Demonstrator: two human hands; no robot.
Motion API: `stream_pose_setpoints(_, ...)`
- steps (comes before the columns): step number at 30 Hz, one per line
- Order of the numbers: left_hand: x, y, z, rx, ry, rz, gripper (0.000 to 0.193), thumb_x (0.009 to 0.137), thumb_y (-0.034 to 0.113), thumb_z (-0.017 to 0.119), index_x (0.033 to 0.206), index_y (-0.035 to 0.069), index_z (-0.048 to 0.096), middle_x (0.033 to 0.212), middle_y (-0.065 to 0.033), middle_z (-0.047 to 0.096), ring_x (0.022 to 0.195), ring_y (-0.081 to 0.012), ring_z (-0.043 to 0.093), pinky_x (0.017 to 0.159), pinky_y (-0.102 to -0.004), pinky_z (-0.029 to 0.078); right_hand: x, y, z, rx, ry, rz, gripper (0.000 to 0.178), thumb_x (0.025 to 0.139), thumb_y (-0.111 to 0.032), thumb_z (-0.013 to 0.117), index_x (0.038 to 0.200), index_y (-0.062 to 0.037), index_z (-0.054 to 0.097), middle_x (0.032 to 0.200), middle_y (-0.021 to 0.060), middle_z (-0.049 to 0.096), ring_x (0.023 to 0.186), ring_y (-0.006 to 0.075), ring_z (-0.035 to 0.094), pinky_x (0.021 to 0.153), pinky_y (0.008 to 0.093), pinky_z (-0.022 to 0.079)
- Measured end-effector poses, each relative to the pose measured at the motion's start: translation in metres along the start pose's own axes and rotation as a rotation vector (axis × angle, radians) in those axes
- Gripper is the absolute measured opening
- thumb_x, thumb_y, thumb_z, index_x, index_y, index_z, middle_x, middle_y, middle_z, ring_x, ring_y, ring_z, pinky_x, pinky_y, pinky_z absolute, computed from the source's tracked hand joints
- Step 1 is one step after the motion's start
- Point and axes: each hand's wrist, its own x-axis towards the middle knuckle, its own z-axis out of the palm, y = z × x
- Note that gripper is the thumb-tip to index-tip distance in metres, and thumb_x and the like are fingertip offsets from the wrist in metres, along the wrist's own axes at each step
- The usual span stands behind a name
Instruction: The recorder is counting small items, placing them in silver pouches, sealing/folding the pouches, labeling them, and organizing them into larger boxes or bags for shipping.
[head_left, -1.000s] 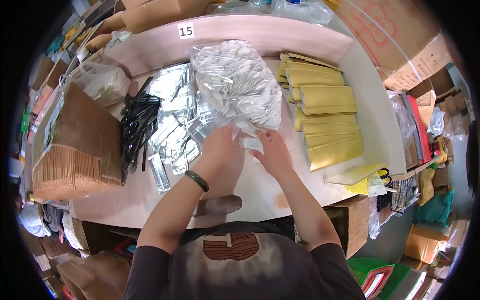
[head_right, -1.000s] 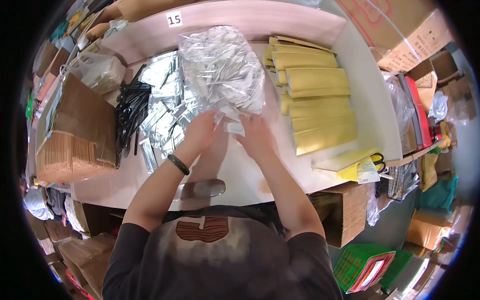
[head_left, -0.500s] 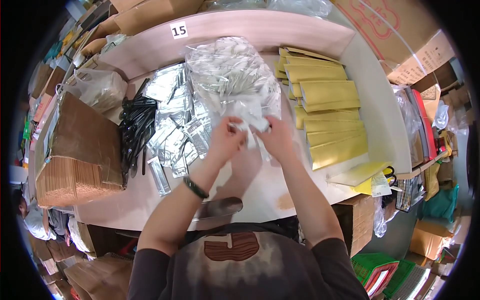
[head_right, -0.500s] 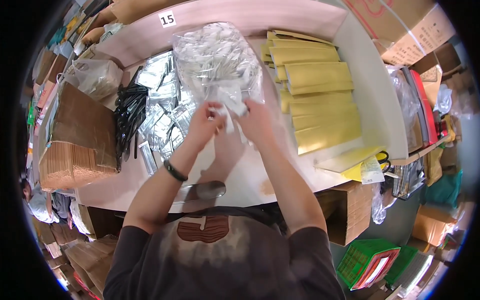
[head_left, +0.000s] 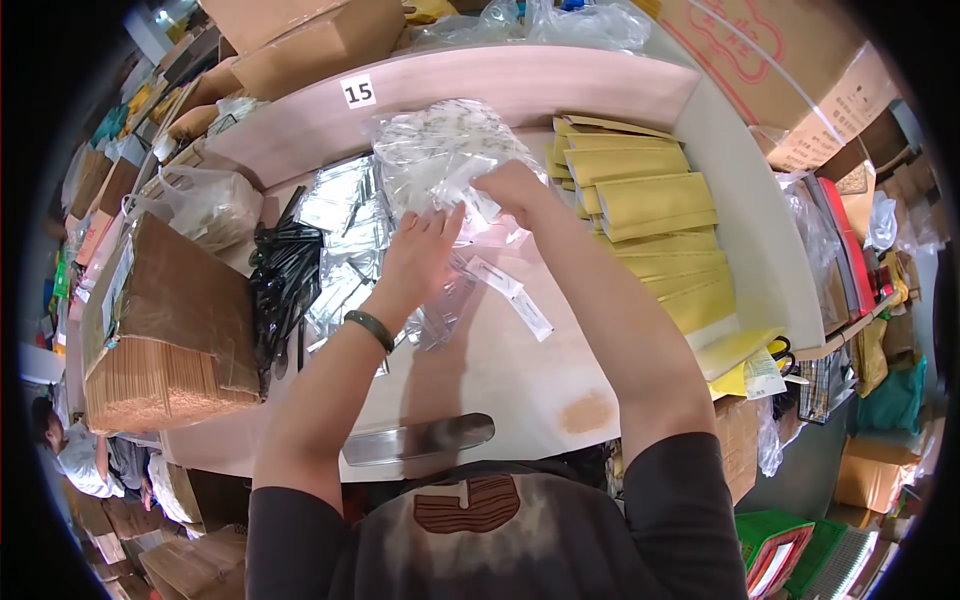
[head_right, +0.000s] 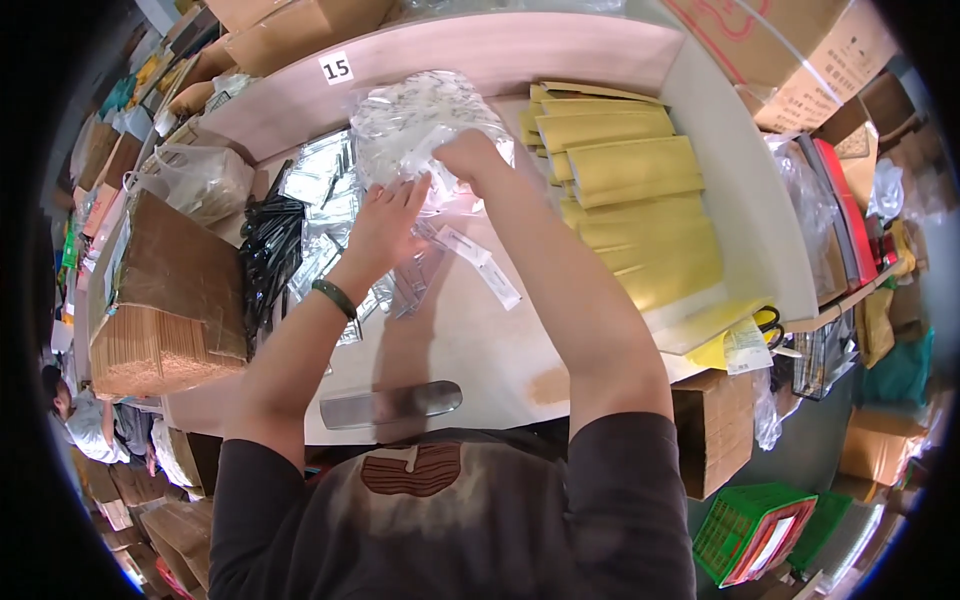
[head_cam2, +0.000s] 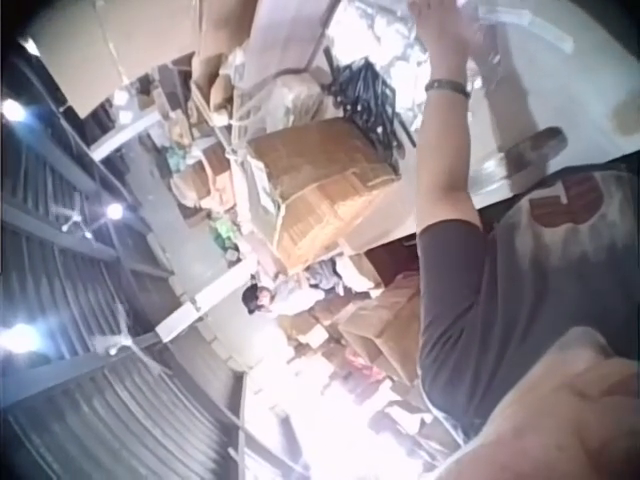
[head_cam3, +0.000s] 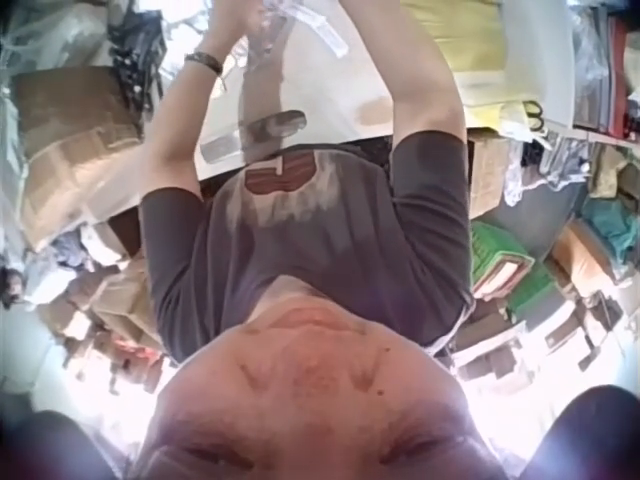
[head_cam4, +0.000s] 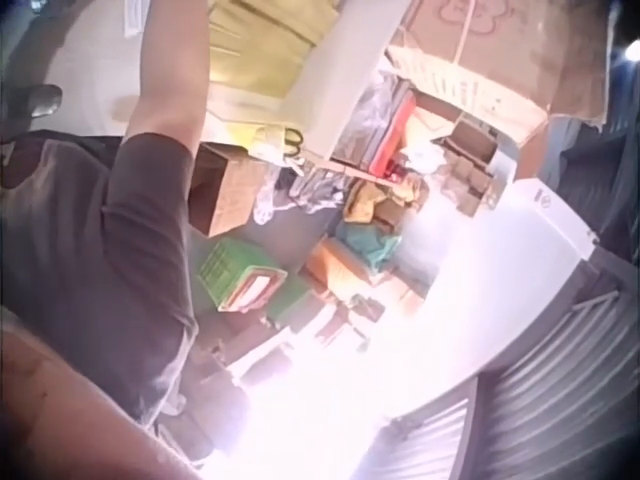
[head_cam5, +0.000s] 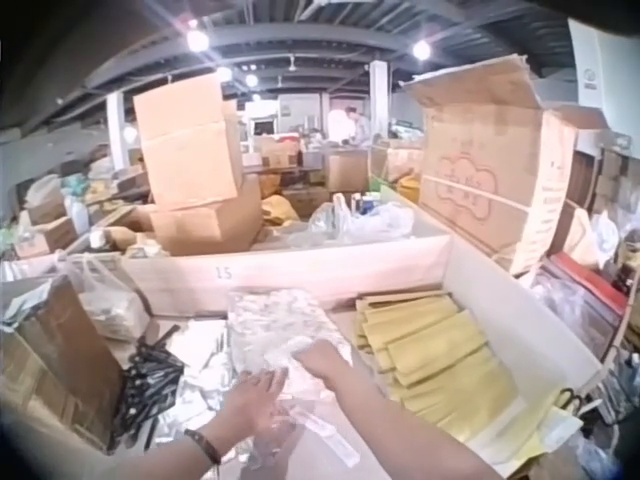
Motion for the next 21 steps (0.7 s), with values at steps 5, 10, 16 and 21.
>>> stream_pose_setpoints(5,0.017,-0.019,-0.007,0.254,-0.325,0.071,0.056,0.078,0.003,0.059,0.133,0.003,0.046,0.096,-0.0078,0.064,0.094,-0.0237,0.062,0.095,-0.0387,0.039,-0.058,-0.017,0.012,-0.496,0.184,-0.282,0.041,0.083,-0.025,0.069,0.108,0.0058,0.059,0.105,0.0213,0.064,0.099,0.0342,0.063,0.081,0.0418,0.052)
stream_pose_setpoints(10,0.016,-0.03,-0.016,0.125,-0.196,0.1,0.048,0.077,-0.001,0.057,0.125,0.006,0.054,0.093,-0.0072,0.063,0.091,-0.0242,0.062,0.094,-0.0389,0.04,-0.14,0.042,0.016,-0.347,0.407,-0.543,0.04,0.085,-0.022,0.067,0.118,-0.0026,0.055,0.114,0.0185,0.059,0.106,0.0355,0.058,0.09,0.0438,0.047)
stream_pose_setpoints(16,0.037,-0.032,-0.043,0.066,-0.173,0.116,0.038,0.074,-0.004,0.056,0.109,0.01,0.064,0.092,-0.0074,0.062,0.089,-0.0272,0.062,0.09,-0.0396,0.043,-0.159,0.105,0.034,-0.71,0.325,-0.386,0.031,0.084,-0.022,0.068,0.107,-0.0033,0.058,0.104,0.0143,0.058,0.1,0.0331,0.058,0.083,0.0428,0.05)
stream_pose_setpoints(21,0.069,-0.03,-0.089,0.035,-0.057,0.15,0.026,0.074,-0.002,0.057,0.092,0.01,0.069,0.086,-0.0093,0.061,0.084,-0.0278,0.062,0.084,-0.0379,0.046,-0.143,0.1,0.046,-0.814,0.119,-0.254,0.021,0.085,-0.018,0.061,0.098,-0.0017,0.058,0.102,0.0151,0.057,0.1,0.0317,0.058,0.08,0.0433,0.052)
